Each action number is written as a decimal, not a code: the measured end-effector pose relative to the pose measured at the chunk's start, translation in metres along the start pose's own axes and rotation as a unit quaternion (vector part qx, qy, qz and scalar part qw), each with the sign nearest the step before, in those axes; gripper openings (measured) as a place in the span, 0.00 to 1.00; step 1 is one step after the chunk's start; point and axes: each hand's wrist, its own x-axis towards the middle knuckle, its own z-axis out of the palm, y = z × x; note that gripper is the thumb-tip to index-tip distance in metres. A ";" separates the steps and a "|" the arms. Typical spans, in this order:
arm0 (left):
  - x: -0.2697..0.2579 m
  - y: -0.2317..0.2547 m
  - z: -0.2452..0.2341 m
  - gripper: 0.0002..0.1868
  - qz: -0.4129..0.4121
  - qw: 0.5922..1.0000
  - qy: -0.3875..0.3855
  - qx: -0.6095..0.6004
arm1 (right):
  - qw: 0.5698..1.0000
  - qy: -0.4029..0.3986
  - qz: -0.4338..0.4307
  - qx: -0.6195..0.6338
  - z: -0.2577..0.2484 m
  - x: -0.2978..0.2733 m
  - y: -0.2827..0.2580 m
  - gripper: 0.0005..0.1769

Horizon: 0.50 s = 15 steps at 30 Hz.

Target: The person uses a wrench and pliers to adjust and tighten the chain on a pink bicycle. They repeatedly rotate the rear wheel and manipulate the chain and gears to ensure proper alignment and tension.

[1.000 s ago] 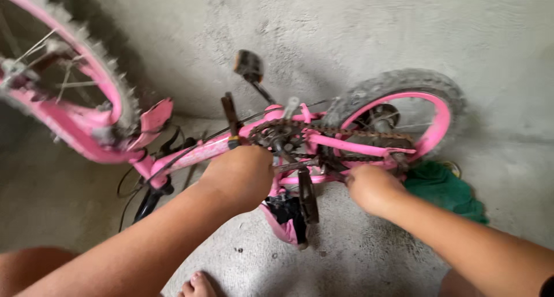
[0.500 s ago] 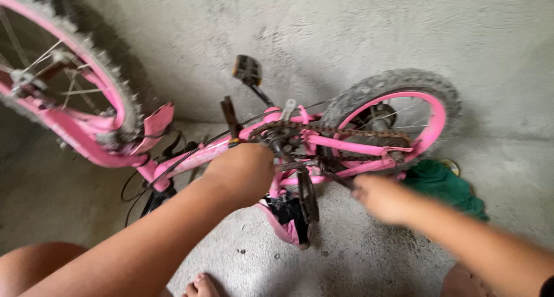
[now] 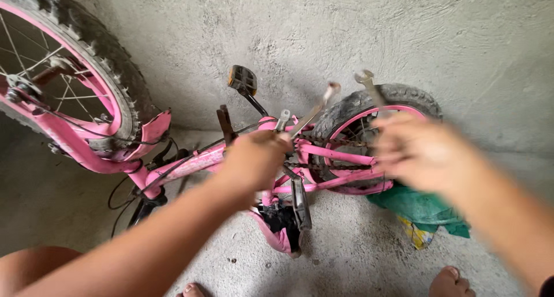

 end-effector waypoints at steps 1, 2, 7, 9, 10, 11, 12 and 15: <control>-0.001 -0.003 0.014 0.18 0.016 0.999 0.005 -0.040 | 1.000 -0.022 0.008 0.002 0.024 -0.005 0.018 0.05; 0.000 -0.004 0.025 0.16 -0.001 0.992 -0.014 -0.126 | 0.999 -0.045 0.016 0.005 0.046 -0.012 0.036 0.06; -0.001 -0.007 0.035 0.11 -0.045 0.966 -0.015 -0.256 | 0.996 -0.066 -0.025 -0.053 0.114 -0.029 0.085 0.15; -0.001 -0.004 0.031 0.09 -0.094 0.950 -0.025 -0.296 | 0.975 -0.135 -0.155 -0.090 0.116 -0.023 0.085 0.15; 0.000 -0.003 0.029 0.09 -0.118 0.941 -0.030 -0.316 | 0.955 -0.168 -0.219 -0.108 0.112 -0.019 0.083 0.16; 0.000 -0.002 0.026 0.07 -0.099 0.943 -0.027 -0.317 | 0.929 -0.150 -0.241 -0.238 0.105 -0.015 0.078 0.16; 0.001 -0.001 0.024 0.06 -0.081 0.944 -0.024 -0.319 | 0.886 -0.128 -0.258 -0.364 0.098 -0.007 0.068 0.15; 0.004 0.000 0.020 0.06 -0.059 0.943 -0.021 -0.327 | 0.772 -0.002 -0.298 -0.561 0.071 0.013 0.033 0.20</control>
